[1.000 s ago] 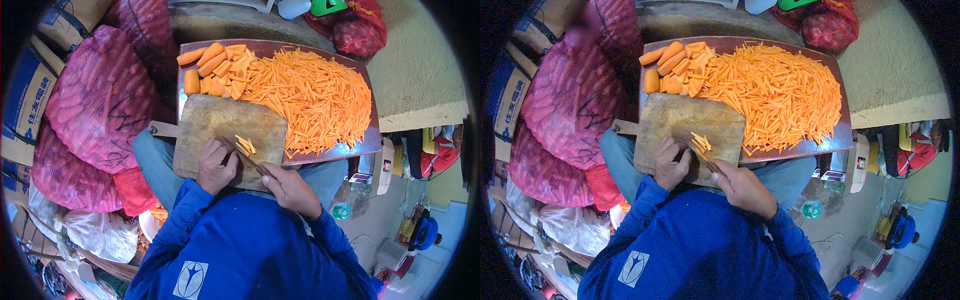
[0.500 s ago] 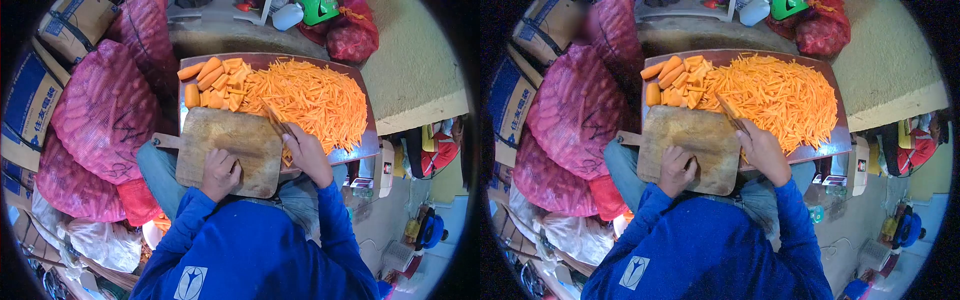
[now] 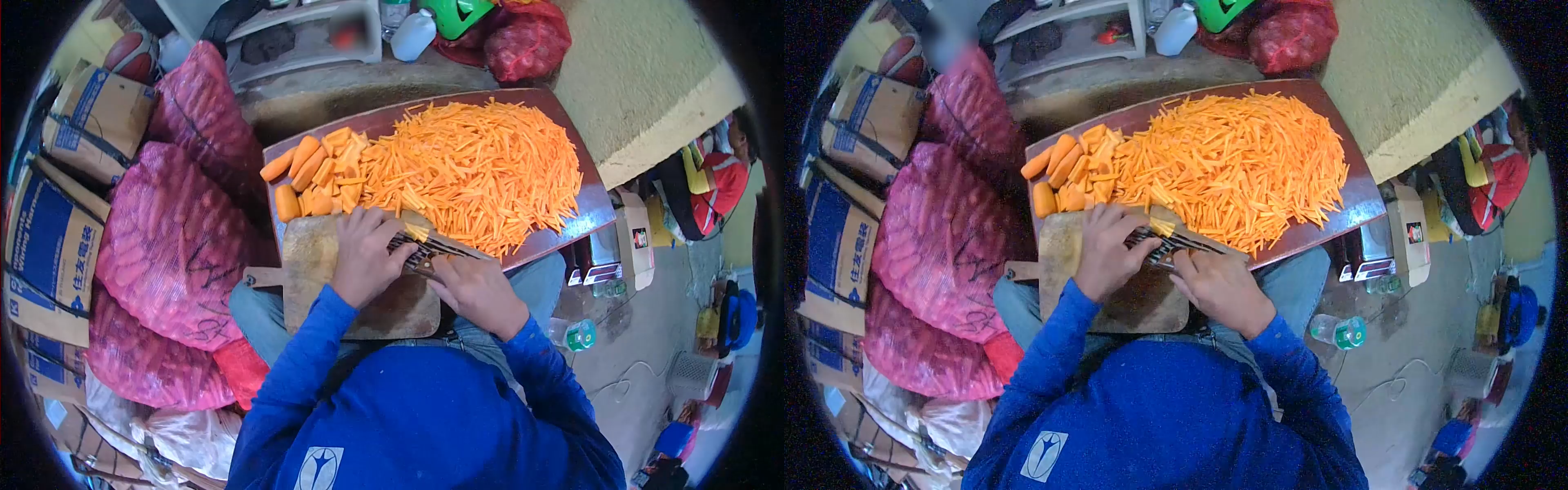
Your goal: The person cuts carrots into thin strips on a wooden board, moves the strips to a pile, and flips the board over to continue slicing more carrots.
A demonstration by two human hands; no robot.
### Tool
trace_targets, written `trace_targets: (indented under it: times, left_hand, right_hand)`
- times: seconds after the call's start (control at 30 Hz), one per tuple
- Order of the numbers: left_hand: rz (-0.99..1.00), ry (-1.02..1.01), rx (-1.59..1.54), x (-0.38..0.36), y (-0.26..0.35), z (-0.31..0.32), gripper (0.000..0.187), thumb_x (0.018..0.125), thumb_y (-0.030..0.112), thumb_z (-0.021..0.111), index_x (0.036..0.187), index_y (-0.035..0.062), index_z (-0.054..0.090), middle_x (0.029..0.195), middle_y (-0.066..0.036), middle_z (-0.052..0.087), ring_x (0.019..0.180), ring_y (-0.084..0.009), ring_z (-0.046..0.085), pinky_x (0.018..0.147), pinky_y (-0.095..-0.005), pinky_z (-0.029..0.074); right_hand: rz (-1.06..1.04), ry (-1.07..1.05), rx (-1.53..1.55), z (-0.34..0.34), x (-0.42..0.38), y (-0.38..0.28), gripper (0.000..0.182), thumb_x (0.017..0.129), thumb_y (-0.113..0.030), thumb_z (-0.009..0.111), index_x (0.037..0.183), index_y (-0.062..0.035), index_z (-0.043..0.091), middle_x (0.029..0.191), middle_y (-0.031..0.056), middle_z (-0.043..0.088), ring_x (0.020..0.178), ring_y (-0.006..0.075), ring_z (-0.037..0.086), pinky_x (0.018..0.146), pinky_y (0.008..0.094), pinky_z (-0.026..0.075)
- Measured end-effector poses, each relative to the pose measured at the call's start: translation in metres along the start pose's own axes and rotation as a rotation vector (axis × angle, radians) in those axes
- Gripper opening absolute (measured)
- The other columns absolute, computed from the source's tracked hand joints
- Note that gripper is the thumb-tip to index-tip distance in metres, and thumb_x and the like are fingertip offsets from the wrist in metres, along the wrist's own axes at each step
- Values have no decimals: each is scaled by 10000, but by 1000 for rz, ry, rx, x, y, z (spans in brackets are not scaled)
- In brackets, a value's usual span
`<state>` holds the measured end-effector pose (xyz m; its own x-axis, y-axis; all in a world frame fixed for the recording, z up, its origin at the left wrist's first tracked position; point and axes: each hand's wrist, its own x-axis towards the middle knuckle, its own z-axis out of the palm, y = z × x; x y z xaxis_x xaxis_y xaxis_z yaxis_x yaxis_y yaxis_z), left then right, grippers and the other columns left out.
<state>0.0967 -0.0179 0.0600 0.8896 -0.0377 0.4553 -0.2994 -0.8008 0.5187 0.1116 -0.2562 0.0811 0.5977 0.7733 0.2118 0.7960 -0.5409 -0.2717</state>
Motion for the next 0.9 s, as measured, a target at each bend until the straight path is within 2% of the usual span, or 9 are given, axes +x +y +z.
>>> trace_targets:
  times: [0.03, 0.13, 0.23, 0.3, 0.37, 0.57, 0.63, 0.77, 0.9]
  left_hand:
    - [17, -4, 1, 9, -2, 5, 299, 744, 271, 930, 945, 97, 795, 1029, -81, 676, 1037, -331, 602, 933, -470, 427]
    - [-56, -143, 169, 37, -15, 22, 339, 760, 386, 908, 953, 124, 814, 1054, -78, 681, 1095, -319, 583, 930, -500, 376]
    - [36, -34, 302, 52, -41, 36, 297, 774, 357, 888, 898, 106, 789, 1030, -90, 670, 1047, -326, 588, 906, -511, 377]
    - [34, -45, 330, 53, -55, 35, 305, 790, 365, 887, 904, 100, 790, 1034, -91, 670, 1052, -329, 593, 912, -511, 376]
    - [-33, 48, 303, 46, -66, 30, 309, 809, 364, 885, 921, 91, 796, 1040, -98, 675, 1069, -326, 600, 917, -510, 376]
    - [-175, 50, 194, 15, -85, 11, 269, 841, 316, 885, 961, 87, 811, 1022, -90, 697, 1067, -318, 621, 923, -488, 386]
    - [-278, 39, 177, 4, -82, 6, 264, 838, 307, 889, 964, 88, 810, 1016, -84, 699, 1066, -309, 618, 920, -483, 388]
    - [-284, 69, 207, -8, -84, 6, 255, 829, 296, 895, 956, 94, 807, 1003, -76, 695, 1057, -302, 615, 921, -483, 390]
    - [-249, 44, 332, -4, -82, 7, 250, 828, 303, 885, 962, 111, 797, 1034, -85, 686, 1073, -310, 600, 923, -493, 391]
  right_hand:
    - [10, 14, -4, 1, 0, 0, 263, 992, -297, 724, 1055, -65, 618, 831, 126, 686, 758, 334, 724, 657, 481, 577]
    - [-33, 29, -54, 7, -1, 4, 247, 995, -277, 708, 1057, -55, 621, 840, 108, 685, 777, 300, 734, 663, 464, 582]
    - [-45, 13, -42, 14, -3, 5, 242, 999, -265, 693, 1068, -45, 621, 847, 106, 691, 798, 298, 736, 681, 452, 589]
    - [-39, 71, 37, 20, -5, 3, 307, 959, -268, 759, 1116, -46, 616, 818, 99, 646, 758, 322, 683, 659, 469, 545]
    - [-35, 64, 76, 19, -9, 1, 312, 966, -275, 753, 1122, -41, 617, 829, 107, 660, 774, 328, 695, 665, 471, 551]
    - [36, -34, 248, 13, -11, 6, 308, 993, -302, 725, 1128, -43, 626, 856, 171, 704, 796, 393, 724, 656, 509, 562]
    - [72, -68, 275, 10, -7, 12, 299, 999, -304, 718, 1125, -48, 630, 858, 190, 709, 791, 413, 723, 648, 521, 561]
    - [154, -36, 202, 6, 10, 29, 271, 1004, -292, 707, 1087, -43, 637, 851, 214, 711, 796, 435, 717, 659, 535, 562]
    - [184, 87, 352, 2, 15, 28, 295, 1020, -316, 698, 1021, -23, 660, 815, 252, 708, 782, 476, 710, 682, 560, 564]
